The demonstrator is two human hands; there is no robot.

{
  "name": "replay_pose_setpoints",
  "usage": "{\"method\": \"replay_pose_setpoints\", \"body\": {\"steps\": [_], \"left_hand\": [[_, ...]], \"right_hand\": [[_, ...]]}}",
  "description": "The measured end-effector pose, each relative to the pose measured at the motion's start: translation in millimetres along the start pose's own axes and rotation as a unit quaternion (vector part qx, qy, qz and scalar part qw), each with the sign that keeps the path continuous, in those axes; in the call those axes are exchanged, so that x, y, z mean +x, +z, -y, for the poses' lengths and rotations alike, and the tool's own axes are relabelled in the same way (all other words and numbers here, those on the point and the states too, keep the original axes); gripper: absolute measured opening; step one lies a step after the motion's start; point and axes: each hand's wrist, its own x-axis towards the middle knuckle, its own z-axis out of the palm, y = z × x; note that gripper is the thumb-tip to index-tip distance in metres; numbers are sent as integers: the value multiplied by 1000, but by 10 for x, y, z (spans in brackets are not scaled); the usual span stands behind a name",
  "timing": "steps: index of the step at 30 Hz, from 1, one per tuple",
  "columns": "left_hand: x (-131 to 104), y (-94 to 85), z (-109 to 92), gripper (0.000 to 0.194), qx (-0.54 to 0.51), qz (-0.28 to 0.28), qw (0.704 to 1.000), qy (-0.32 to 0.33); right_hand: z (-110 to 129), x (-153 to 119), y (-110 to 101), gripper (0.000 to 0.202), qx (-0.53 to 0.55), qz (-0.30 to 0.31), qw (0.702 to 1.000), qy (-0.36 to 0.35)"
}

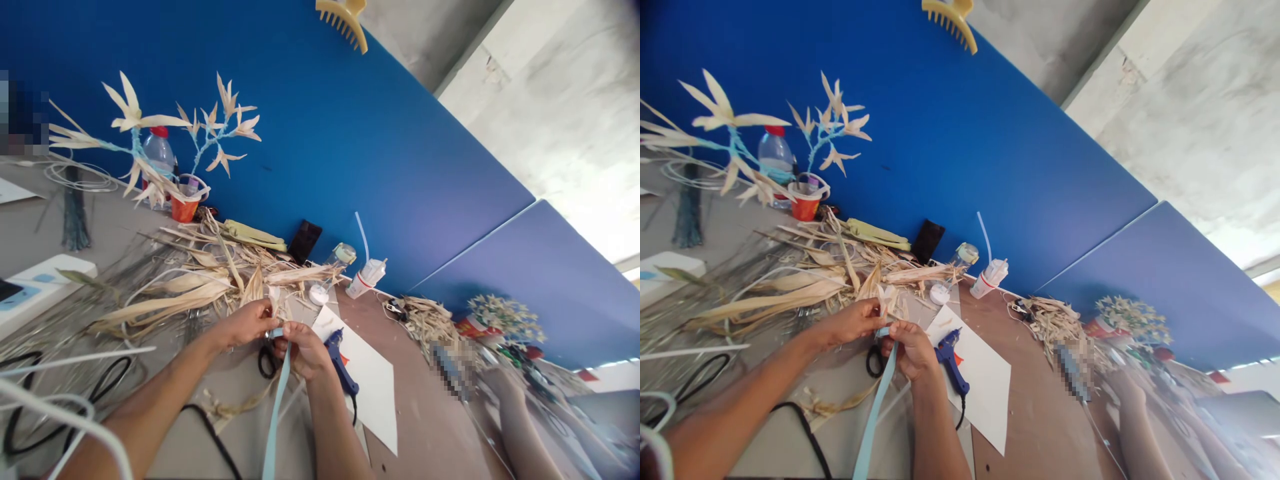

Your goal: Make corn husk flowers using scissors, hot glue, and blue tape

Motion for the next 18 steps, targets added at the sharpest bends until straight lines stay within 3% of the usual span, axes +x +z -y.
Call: {"method": "replay_pose_setpoints", "body": {"steps": [10, 18], "left_hand": [[-30, -15, -67, 28, -65, -14, 998, -15], [38, -13, 10, 27, -5, -79, 997, 0]], "right_hand": [[-6, -12, -31, 28, -6, 38, 999, 4], [-34, -6, -30, 31, -68, 37, 997, 0]]}}
